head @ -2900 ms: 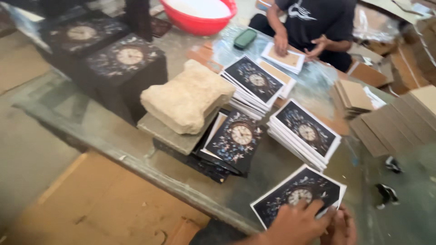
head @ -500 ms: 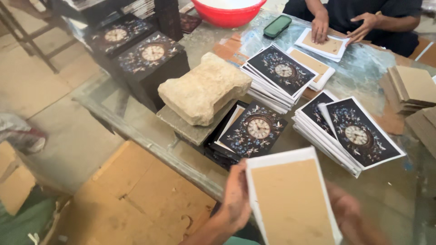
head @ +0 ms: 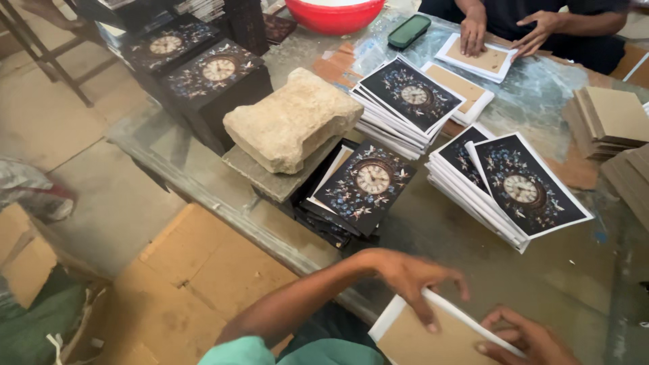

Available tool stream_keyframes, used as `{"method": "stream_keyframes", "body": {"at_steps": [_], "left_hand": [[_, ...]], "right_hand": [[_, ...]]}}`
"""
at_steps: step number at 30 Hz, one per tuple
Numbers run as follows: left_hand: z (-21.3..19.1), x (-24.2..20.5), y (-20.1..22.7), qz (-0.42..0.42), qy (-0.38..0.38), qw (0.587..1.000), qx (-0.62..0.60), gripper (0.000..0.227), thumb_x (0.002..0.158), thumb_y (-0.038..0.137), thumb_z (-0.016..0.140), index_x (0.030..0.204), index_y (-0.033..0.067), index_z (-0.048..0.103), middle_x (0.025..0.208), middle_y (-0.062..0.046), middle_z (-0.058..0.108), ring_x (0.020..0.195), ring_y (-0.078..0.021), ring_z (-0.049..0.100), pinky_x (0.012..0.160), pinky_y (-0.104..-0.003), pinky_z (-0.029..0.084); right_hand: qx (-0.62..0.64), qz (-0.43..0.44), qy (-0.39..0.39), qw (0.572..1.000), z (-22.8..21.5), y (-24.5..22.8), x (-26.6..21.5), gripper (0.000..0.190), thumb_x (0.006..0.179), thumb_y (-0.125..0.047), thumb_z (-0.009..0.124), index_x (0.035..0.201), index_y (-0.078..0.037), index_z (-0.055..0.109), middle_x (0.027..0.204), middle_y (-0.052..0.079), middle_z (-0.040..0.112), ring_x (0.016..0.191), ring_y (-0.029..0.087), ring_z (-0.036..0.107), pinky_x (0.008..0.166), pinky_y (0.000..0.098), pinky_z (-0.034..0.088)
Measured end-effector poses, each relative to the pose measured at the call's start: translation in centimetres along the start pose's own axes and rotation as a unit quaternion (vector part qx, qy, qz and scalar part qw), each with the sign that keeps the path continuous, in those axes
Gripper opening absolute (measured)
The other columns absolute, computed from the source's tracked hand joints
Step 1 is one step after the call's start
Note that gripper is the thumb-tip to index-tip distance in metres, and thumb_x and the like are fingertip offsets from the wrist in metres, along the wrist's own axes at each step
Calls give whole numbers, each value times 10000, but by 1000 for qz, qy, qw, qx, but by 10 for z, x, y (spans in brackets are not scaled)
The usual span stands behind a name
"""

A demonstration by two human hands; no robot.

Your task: The person repeatedly picks up a book cover and a blank page, aligns them, and presses them together on a table. They then place the assembled unit into a growing stack. The process is repeated continuously with identical items.

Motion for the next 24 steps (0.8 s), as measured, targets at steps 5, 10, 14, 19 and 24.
{"method": "stream_keyframes", "body": {"at_steps": [5, 10, 14, 19, 24], "left_hand": [[1, 47, -40, 6, -44, 963, 264, 786, 691, 350, 906, 1365, 95, 591, 1190, -169, 736, 1116, -350, 712, 933, -439, 553], [-7, 59, -40, -59, 25, 933, 355, 743, 678, 248, 834, 1372, 239, 568, 1130, -124, 720, 1098, -382, 656, 872, -533, 511], [-14, 58, -34, -100, 46, 920, 377, 683, 727, 153, 759, 1379, 222, 566, 1147, -110, 721, 1124, -358, 677, 857, -519, 545], [-1, 51, -25, -33, 137, 847, 512, 549, 768, 156, 706, 1298, 79, 588, 1250, -121, 660, 1245, -335, 637, 953, -478, 545], [16, 24, -36, 29, 247, 841, 481, 432, 908, 128, 537, 1321, 5, 567, 1425, -213, 580, 1294, -414, 579, 996, -475, 501]], "right_hand": [[-37, -122, 61, 990, -2, -54, -17, 601, 697, -273, 957, 1233, -207, 693, 944, 67, 823, 887, 144, 793, 775, 352, 624], [-278, 10, 165, 946, -21, -64, -31, 529, 724, -528, 886, 1182, -301, 753, 1004, 44, 832, 956, 227, 823, 876, 381, 624], [-348, -41, 315, 882, -23, -86, -42, 496, 726, -529, 766, 1174, -317, 751, 1116, 71, 766, 975, 312, 747, 840, 433, 589], [-312, -97, 384, 863, -11, -72, -38, 395, 888, -422, 673, 1256, -292, 730, 1107, 57, 768, 1003, 286, 740, 837, 412, 587], [-366, -146, 432, 811, 12, -61, -20, 323, 941, -351, 654, 1236, -253, 743, 1143, 29, 760, 1018, 214, 744, 860, 372, 600]]}}
Point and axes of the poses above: each hand's wrist, its own x-axis towards the middle knuckle, its own z-axis out of the palm, y = z × x, the point moved 7 cm from there along x, towards the middle knuckle
